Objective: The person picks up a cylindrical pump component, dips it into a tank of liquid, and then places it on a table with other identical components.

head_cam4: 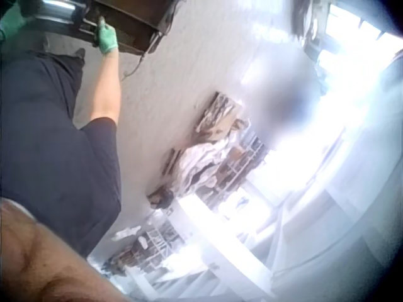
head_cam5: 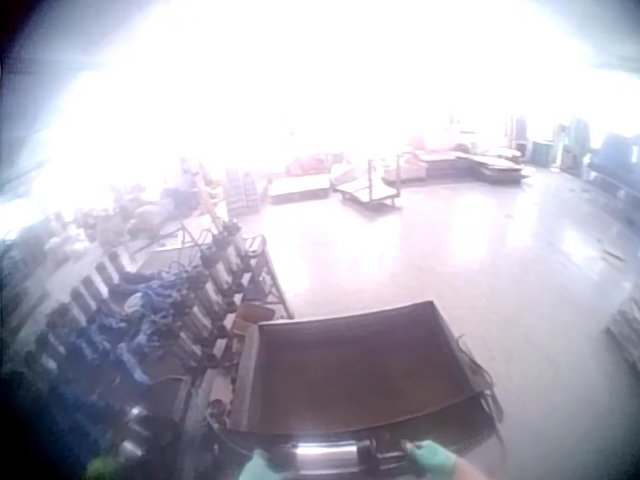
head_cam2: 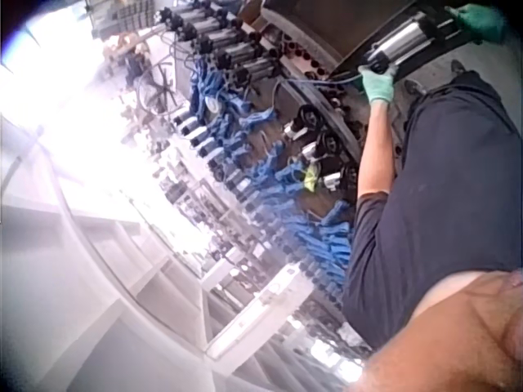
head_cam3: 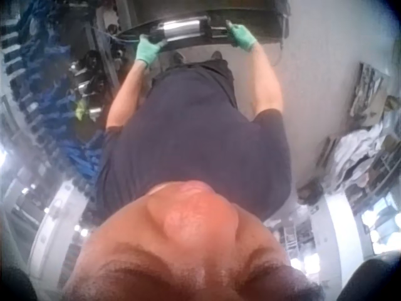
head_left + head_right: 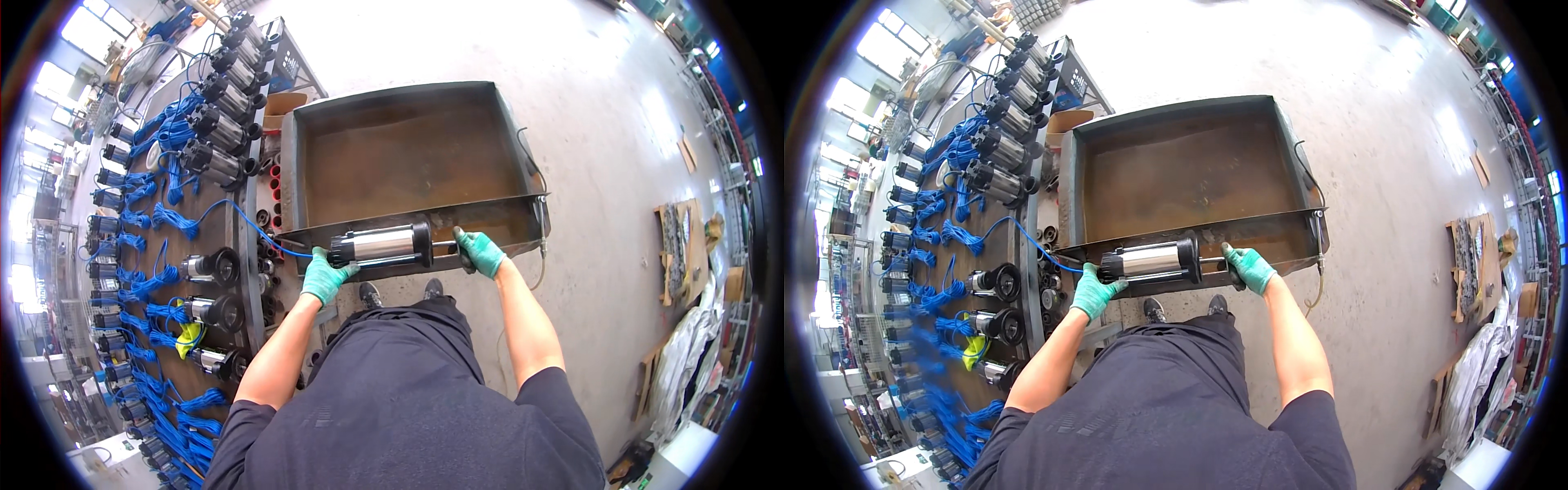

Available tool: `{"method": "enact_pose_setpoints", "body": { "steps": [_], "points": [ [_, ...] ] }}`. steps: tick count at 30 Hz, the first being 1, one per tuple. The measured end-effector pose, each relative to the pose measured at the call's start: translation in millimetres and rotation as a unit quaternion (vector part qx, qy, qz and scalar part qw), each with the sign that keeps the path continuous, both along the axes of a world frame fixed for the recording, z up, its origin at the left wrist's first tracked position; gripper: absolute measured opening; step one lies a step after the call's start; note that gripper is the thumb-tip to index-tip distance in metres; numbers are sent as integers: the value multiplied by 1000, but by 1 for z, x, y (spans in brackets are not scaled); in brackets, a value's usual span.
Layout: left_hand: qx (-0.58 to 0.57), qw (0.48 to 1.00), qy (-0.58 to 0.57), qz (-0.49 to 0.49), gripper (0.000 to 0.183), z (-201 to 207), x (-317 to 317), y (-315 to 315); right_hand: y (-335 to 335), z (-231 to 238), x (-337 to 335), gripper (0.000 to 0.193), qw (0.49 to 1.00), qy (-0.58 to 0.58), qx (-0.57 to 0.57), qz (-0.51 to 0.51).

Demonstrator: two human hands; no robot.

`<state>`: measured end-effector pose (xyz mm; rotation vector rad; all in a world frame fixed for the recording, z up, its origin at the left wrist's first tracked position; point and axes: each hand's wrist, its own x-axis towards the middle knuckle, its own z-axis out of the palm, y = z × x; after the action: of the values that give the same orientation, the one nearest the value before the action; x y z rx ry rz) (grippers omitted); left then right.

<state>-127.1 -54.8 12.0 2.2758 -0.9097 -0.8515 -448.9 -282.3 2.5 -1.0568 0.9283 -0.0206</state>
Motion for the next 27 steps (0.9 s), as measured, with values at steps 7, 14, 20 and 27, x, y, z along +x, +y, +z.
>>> {"method": "enact_pose_setpoints", "body": {
  "steps": [7, 14, 20, 27],
  "points": [
    [15, 1000, -16, -2, 85, -7, 0, 9, 23, -6, 18, 36, 979, -94, 67, -169],
    [91, 996, 7, 7, 94, 31, -11, 4, 28, -24, 4, 35, 986, -32, -137, -88],
    [80, 997, 18, 2, 94, 33, -8, 1, 7, -40, -16, 29, 879, -24, -469, 86],
    [71, 997, -11, -9, 90, 28, -12, -2, 6, -66, -2, 33, 959, 36, -282, -11]
  ]
}}
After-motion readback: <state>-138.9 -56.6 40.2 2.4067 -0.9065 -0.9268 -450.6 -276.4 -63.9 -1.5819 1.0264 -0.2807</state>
